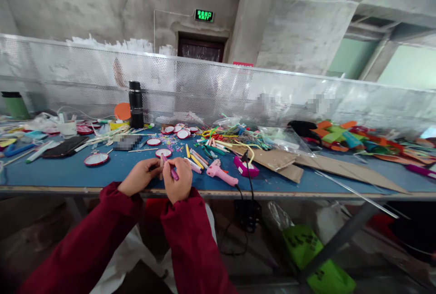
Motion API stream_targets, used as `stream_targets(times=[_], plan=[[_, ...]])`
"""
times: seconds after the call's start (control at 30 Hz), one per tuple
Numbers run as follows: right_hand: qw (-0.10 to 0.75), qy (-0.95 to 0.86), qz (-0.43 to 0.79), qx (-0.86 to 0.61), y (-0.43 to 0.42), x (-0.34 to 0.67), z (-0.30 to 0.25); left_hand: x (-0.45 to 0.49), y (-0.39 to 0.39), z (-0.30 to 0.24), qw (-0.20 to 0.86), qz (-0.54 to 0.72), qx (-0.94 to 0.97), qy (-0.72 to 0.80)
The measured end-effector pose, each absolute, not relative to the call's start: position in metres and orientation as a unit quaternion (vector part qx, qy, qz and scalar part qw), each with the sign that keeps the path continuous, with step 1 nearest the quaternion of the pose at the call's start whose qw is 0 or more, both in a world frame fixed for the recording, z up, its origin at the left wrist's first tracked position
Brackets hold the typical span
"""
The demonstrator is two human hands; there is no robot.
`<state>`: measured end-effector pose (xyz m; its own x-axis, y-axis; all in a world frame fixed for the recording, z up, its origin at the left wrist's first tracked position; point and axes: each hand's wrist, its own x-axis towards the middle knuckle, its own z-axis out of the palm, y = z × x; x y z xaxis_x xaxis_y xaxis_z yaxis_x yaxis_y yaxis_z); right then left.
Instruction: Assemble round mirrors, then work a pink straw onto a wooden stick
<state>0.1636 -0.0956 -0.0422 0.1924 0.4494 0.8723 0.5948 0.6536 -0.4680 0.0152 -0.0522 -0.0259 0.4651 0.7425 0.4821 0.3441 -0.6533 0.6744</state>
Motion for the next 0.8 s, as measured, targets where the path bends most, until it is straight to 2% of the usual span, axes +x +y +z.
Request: stream_targets(times=[0.8], plan=[[0.662, -0.63, -0.062, -0.402, -0.096, 0.1627, -0.0404, 0.015, -0.0531, -0.0247, 0.246, 0.393, 0.821, 0.333]])
